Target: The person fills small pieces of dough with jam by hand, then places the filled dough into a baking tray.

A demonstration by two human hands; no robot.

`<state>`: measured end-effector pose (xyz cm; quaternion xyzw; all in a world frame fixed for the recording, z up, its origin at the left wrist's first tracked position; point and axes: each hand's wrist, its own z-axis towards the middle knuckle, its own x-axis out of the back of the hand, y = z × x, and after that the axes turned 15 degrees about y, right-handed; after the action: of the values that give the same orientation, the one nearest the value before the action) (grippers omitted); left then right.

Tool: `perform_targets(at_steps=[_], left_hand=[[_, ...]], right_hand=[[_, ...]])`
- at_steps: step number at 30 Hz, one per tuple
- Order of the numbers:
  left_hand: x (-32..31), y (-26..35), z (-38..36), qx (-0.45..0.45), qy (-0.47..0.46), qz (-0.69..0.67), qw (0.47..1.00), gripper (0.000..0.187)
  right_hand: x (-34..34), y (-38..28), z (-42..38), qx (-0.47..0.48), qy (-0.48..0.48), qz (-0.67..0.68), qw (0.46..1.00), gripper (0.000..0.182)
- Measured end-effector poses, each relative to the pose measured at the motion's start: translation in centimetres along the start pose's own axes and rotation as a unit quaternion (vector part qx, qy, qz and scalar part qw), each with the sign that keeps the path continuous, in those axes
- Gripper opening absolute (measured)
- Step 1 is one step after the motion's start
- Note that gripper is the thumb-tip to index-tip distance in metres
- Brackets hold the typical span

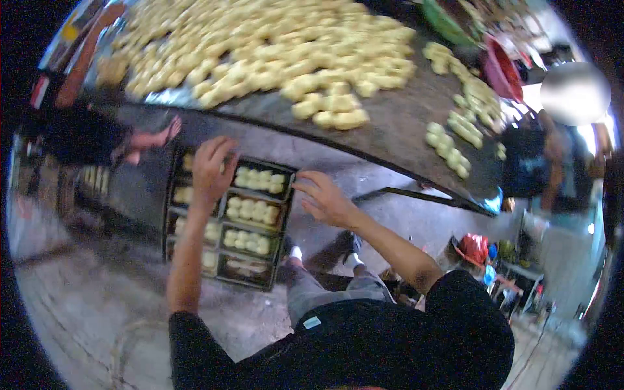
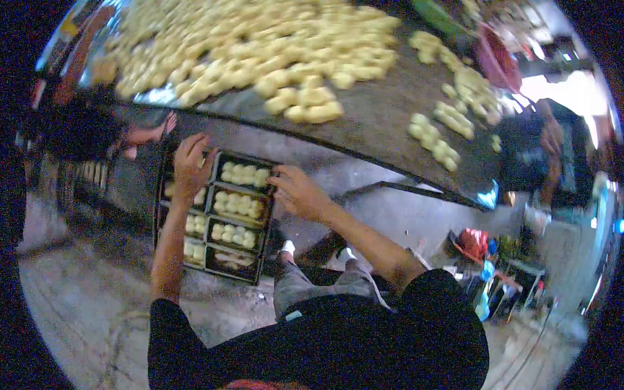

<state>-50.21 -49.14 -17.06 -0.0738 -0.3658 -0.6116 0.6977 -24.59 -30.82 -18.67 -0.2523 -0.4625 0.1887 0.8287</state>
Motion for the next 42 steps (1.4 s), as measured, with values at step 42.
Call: perform_targets(at_steps=[42], left_hand=[[-1.5, 21.0, -14.5, 0.194, -0.494, -0.302, 0.792, 0.058]], right_hand=[[8.3, -4.2, -14.0, -0.237, -0.273, 0.228, 0.904, 0.037]])
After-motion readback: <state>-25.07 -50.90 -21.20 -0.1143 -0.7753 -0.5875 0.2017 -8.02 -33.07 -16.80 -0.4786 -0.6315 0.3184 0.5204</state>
